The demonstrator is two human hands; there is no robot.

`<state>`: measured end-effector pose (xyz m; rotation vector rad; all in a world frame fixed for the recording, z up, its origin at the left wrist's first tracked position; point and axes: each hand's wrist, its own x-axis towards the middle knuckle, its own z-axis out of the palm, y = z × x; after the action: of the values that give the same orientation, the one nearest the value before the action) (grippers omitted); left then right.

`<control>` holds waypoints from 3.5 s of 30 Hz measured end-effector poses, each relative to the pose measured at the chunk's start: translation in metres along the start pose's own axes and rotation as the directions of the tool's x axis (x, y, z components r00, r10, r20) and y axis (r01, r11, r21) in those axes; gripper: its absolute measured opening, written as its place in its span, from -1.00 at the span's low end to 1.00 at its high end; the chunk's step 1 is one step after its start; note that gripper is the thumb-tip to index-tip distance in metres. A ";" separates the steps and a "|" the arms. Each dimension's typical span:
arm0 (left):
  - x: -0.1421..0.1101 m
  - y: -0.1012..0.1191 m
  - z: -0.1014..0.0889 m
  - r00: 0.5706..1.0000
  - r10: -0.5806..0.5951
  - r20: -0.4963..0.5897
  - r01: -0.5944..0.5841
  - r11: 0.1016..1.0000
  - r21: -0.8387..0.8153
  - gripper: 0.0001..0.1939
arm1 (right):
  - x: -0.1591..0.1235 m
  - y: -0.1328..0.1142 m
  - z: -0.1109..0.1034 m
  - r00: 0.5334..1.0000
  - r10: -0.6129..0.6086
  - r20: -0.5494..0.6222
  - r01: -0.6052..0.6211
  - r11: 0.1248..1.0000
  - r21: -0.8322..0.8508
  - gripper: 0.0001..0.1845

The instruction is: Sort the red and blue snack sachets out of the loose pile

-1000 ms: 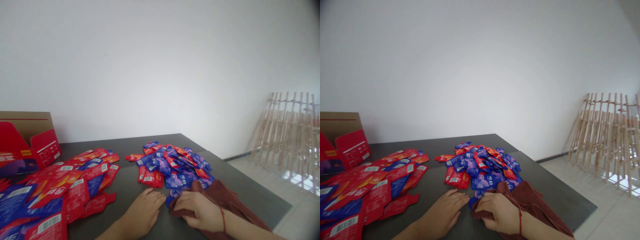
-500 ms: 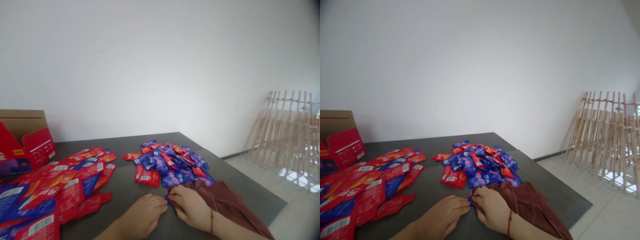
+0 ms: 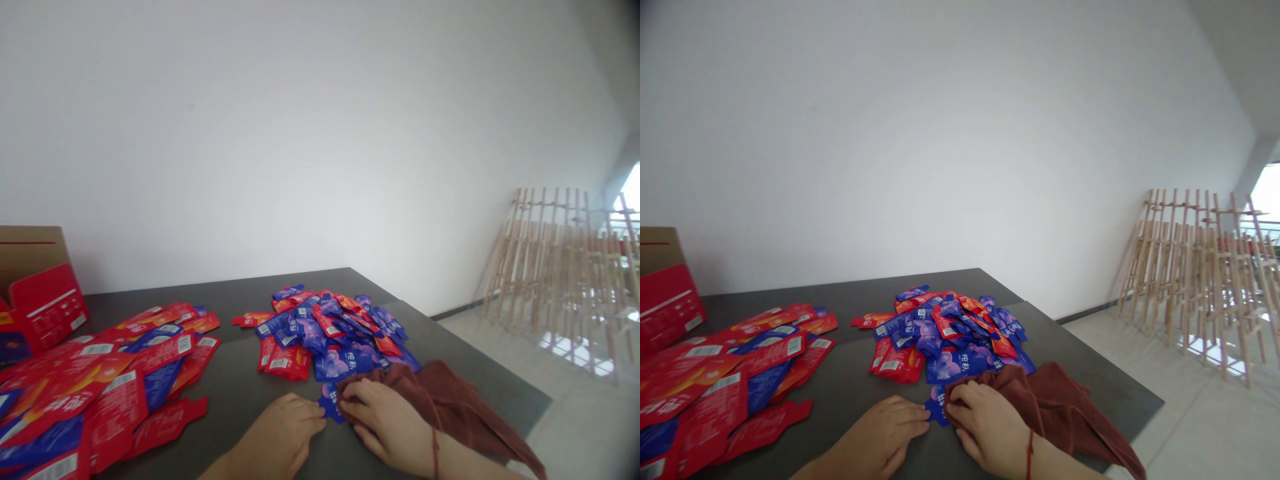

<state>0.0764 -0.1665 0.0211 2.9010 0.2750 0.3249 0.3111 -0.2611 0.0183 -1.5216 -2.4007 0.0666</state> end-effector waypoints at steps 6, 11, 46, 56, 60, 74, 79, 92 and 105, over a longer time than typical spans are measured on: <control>-0.003 0.002 -0.005 1.000 0.017 0.018 -0.018 0.999 0.036 -0.43 | 0.001 0.003 -0.006 0.994 -0.093 0.056 0.090 0.994 0.056 -0.57; -0.002 -0.005 -0.005 0.999 0.040 -0.005 -0.041 0.999 -0.027 -0.49 | -0.002 0.038 -0.014 0.986 0.143 -0.090 -0.144 0.990 0.000 -0.63; -0.004 -0.010 0.005 0.999 0.028 -0.028 -0.029 0.999 -0.042 -0.47 | 0.006 0.026 0.000 0.973 0.172 -0.151 -0.186 0.979 -0.085 -0.63; -0.003 -0.009 0.004 0.999 0.026 -0.030 -0.027 0.999 -0.035 -0.50 | 0.003 -0.016 0.006 0.992 -0.086 0.091 0.097 0.988 -0.119 -0.57; -0.003 -0.008 0.003 1.000 0.011 -0.015 -0.011 1.000 -0.027 -0.50 | -0.006 0.005 -0.003 1.000 0.012 -0.004 -0.013 0.996 -0.086 -0.61; -0.002 -0.010 0.005 0.998 0.032 -0.057 -0.034 0.999 -0.036 -0.51 | 0.007 -0.025 0.013 0.998 -0.048 0.048 0.052 0.994 -0.094 -0.68; -0.004 -0.007 0.001 0.999 0.026 -0.042 -0.027 0.999 -0.026 -0.51 | 0.010 -0.015 0.011 0.995 -0.104 -0.005 0.104 0.994 0.040 -0.72; -0.002 -0.012 0.006 0.998 0.045 -0.041 -0.046 0.999 -0.022 -0.53 | 0.007 -0.006 0.011 0.992 0.034 -0.122 -0.024 0.997 0.075 -0.79; -0.002 -0.013 0.008 0.998 0.042 -0.055 -0.045 0.998 -0.052 -0.53 | 0.000 0.021 0.006 0.987 0.097 -0.130 -0.075 0.984 0.158 -0.75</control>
<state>0.0747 -0.1555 0.0102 2.8529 0.2085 0.4113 0.3278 -0.2512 0.0088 -1.5076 -2.1699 0.1556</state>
